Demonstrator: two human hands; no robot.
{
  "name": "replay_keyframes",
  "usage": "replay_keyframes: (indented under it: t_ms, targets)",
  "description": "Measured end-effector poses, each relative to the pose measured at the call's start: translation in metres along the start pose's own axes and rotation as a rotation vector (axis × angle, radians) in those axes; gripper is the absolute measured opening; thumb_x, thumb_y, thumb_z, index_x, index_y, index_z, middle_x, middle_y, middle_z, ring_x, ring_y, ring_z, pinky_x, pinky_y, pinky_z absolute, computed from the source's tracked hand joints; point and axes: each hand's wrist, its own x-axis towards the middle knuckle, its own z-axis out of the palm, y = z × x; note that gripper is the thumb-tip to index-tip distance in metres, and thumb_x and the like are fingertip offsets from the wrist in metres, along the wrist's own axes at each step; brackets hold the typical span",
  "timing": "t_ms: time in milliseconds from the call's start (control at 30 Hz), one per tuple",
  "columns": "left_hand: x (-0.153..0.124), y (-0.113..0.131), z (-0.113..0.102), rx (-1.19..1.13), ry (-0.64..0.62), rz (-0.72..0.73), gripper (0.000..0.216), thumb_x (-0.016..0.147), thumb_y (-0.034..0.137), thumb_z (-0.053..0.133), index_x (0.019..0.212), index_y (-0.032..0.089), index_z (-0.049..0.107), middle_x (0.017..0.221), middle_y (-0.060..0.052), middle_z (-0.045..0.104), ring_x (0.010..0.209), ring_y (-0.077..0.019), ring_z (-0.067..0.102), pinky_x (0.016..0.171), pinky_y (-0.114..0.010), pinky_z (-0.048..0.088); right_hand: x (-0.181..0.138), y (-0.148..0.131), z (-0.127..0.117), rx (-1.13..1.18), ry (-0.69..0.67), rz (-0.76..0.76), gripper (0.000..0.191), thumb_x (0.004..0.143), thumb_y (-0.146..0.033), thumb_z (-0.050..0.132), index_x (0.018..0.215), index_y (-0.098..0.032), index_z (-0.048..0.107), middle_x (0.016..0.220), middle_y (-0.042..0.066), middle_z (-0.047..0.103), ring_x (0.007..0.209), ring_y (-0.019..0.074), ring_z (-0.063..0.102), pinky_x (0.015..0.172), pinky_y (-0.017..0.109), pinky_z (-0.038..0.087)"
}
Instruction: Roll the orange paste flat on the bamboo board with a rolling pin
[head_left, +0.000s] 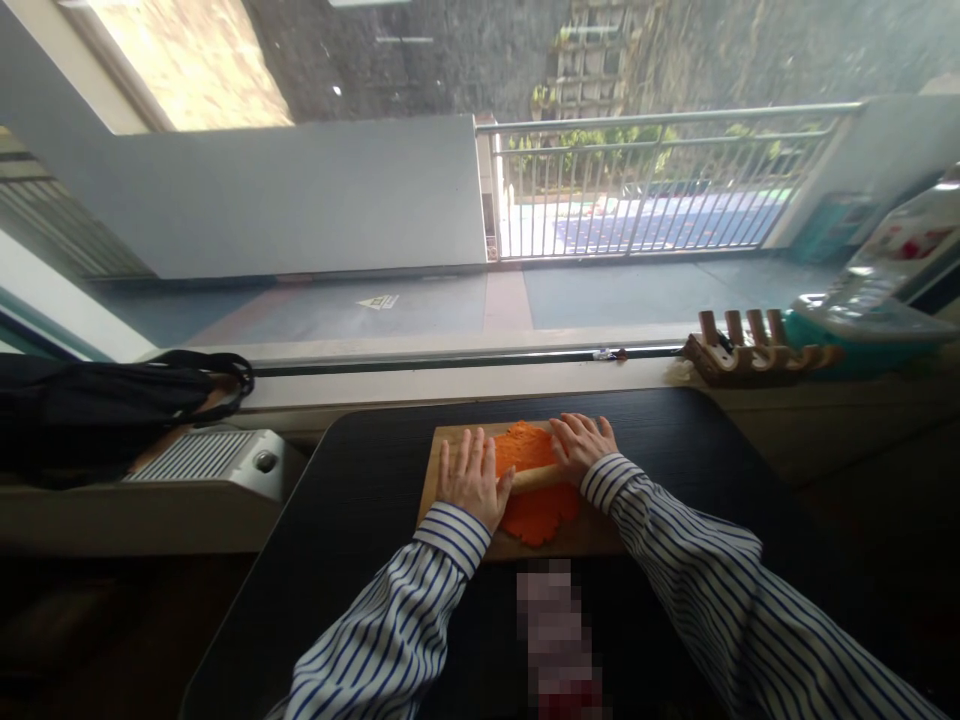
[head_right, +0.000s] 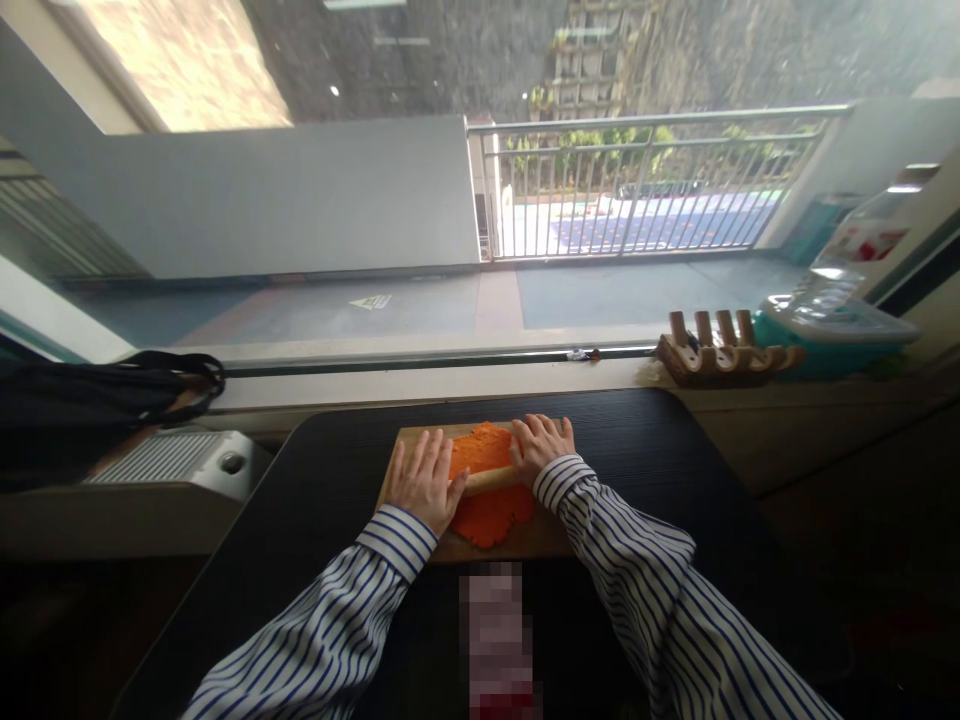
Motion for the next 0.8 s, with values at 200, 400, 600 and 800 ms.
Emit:
replay_keyframes:
  t_ms: [200, 400, 600, 800]
  targets:
    - [-0.006, 0.004, 0.004, -0.040, -0.128, -0.045, 0.060, 0.089, 0.048, 0.020, 0.131, 0.011, 0.040, 0.137, -0.012, 0.040, 0.129, -0.0289, 0.030, 0.106, -0.050, 0.020, -0.012, 0.000, -0.001, -0.029, 0.049, -0.044, 0.050, 0.089, -0.045, 0.024, 0.129, -0.021, 0.041, 0.135, 0.009, 0.043, 0.125, 0.0266, 0.031, 0.102, 0.058, 0.011]
    - [0.003, 0.002, 0.007, -0.057, -0.098, -0.042, 0.062, 0.088, 0.050, 0.018, 0.132, 0.012, 0.039, 0.139, -0.013, 0.037, 0.130, -0.0281, 0.027, 0.107, -0.052, 0.016, -0.012, 0.007, 0.005, -0.059, 0.056, -0.126, 0.051, 0.090, -0.043, 0.021, 0.131, -0.019, 0.038, 0.137, 0.009, 0.041, 0.127, 0.0255, 0.027, 0.103, 0.059, 0.006]
    - [0.022, -0.003, 0.013, -0.063, -0.083, -0.097, 0.062, 0.088, 0.051, 0.016, 0.132, 0.014, 0.040, 0.138, -0.012, 0.039, 0.130, -0.0263, 0.027, 0.107, -0.050, 0.016, 0.028, 0.008, 0.003, -0.072, -0.051, -0.137, 0.048, 0.091, -0.042, 0.020, 0.134, -0.025, 0.034, 0.140, 0.006, 0.036, 0.129, 0.0248, 0.024, 0.101, 0.060, 0.013]
    - [0.038, -0.009, 0.017, -0.097, -0.114, -0.141, 0.066, 0.087, 0.054, 0.016, 0.133, 0.012, 0.038, 0.138, -0.012, 0.039, 0.130, -0.0275, 0.028, 0.106, -0.051, 0.018, 0.058, 0.006, 0.002, -0.025, -0.084, -0.167, 0.045, 0.091, -0.042, 0.024, 0.131, -0.027, 0.037, 0.136, 0.004, 0.041, 0.128, 0.0241, 0.026, 0.101, 0.060, 0.014]
